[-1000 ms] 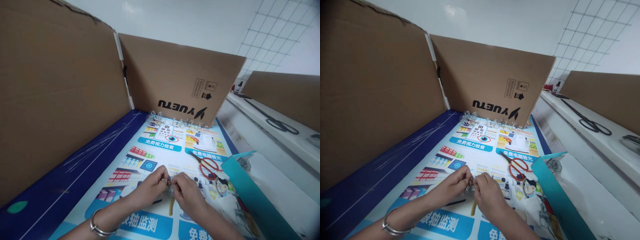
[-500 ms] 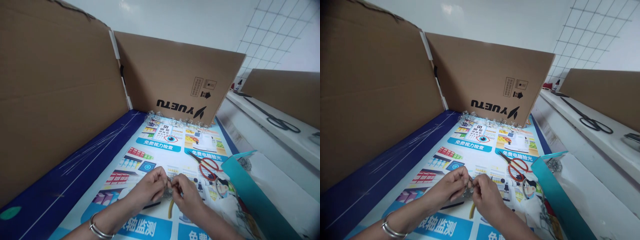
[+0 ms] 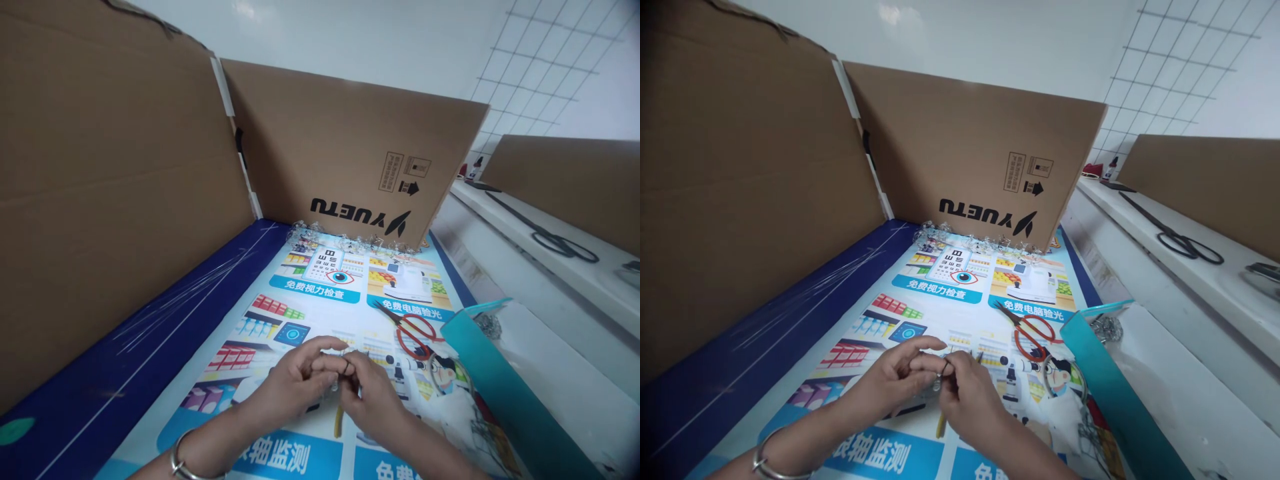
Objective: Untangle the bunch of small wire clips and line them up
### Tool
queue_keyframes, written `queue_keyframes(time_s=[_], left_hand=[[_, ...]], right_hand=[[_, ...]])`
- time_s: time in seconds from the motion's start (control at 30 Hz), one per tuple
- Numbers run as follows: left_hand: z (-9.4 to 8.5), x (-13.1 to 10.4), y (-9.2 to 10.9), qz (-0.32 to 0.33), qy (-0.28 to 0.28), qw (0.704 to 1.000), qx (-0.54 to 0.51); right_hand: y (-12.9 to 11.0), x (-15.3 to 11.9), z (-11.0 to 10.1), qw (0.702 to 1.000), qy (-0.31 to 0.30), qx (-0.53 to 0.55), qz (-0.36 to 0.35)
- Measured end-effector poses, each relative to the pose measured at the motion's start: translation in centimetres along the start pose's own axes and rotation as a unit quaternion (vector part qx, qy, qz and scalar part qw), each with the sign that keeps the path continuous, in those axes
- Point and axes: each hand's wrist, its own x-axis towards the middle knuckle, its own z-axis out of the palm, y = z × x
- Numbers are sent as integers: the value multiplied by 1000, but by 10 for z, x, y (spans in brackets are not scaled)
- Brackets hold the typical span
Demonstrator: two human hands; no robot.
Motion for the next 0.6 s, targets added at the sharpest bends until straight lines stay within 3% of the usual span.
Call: queue_keyframes(time_s=[0.07, 0.17, 0.23, 0.3, 0.43, 0.6], left_hand=[[-2, -2, -1, 94, -4, 984, 151], [-8, -4, -1, 233, -38, 901, 363], [-12, -5, -3, 291, -52, 845, 446], [-16, -4, -7, 315, -53, 812, 489], [-19, -6, -19, 307, -27, 809, 501], [-11, -9, -32, 293, 83, 825, 477]], right_hand=[[-1, 0, -1, 1000, 6, 10, 14], [-7, 1, -5, 998, 1, 57, 37], [-11, 2, -7, 994, -8, 96, 47], [-14, 3, -7, 991, -12, 125, 55], [-15, 3, -1, 986, -11, 154, 66], [-13, -2, 10, 987, 8, 143, 71]])
